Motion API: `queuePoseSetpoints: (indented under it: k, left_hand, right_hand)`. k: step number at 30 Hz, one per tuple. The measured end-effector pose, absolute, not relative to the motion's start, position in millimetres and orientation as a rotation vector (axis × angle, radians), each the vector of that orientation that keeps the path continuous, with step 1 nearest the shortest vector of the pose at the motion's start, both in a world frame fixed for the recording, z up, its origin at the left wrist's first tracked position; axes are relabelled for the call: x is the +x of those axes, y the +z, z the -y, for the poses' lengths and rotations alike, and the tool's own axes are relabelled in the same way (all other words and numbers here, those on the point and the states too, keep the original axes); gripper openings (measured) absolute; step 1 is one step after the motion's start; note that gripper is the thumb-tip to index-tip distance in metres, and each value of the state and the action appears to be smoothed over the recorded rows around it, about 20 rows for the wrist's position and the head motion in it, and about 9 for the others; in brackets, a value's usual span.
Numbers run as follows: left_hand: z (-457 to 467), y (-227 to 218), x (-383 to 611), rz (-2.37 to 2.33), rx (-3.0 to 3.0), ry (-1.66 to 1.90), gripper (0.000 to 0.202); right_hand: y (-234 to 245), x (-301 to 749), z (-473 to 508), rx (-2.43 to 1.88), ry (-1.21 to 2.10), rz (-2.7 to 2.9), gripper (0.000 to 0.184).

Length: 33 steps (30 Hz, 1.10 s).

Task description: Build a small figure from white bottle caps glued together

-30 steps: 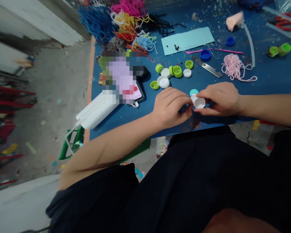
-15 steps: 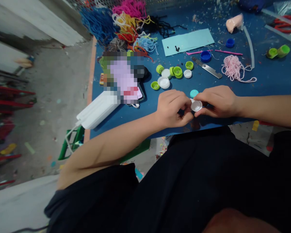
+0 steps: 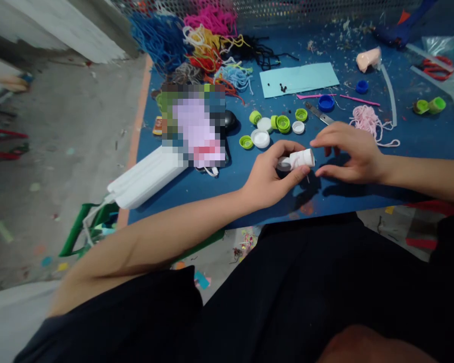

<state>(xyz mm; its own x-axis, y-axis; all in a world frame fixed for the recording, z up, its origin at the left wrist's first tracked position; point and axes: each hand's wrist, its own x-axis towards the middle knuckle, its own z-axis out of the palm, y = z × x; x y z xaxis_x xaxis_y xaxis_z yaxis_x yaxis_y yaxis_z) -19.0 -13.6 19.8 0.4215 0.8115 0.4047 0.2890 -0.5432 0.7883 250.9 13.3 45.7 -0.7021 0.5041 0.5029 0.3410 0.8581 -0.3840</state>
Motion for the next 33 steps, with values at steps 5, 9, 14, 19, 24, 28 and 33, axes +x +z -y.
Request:
queuePoseSetpoints:
  k: [5,9,14,19,24,28,33]
  left_hand:
    - [14,25,-18,-0.912,1.707,0.974,0.047]
    - [18,30,-19,-0.866,1.550,0.949,0.038]
    - [20,40,-20,-0.882,1.361,0.905,0.045]
    - [19,46,-21,-0.874,1.092,0.858,0.059]
    - [19,48,-23,-0.892,1.009,0.798,0.057]
    - [17,48,-26,-0.909,1.002,0.804,0.049]
    - [14,48,-28,-0.931,0.995,0.772,0.045]
  right_hand:
    - [75,250,-76,-0.977,0.424,2.423,0.038]
    - [90,216,-128,-1.284,0.364,2.711,0.025]
    - [106,171,-150,-1.542,0.347,2.954,0.036]
    - [103,168,-158,-1.623,0.312,3.001,0.027]
    - [73,189,-178,-1.291,0.370,2.874,0.019]
    - [68,203,-204,-1.075,0.403,2.745,0.017]
    - [57,200,-234,-1.193,0.433,2.531,0.018]
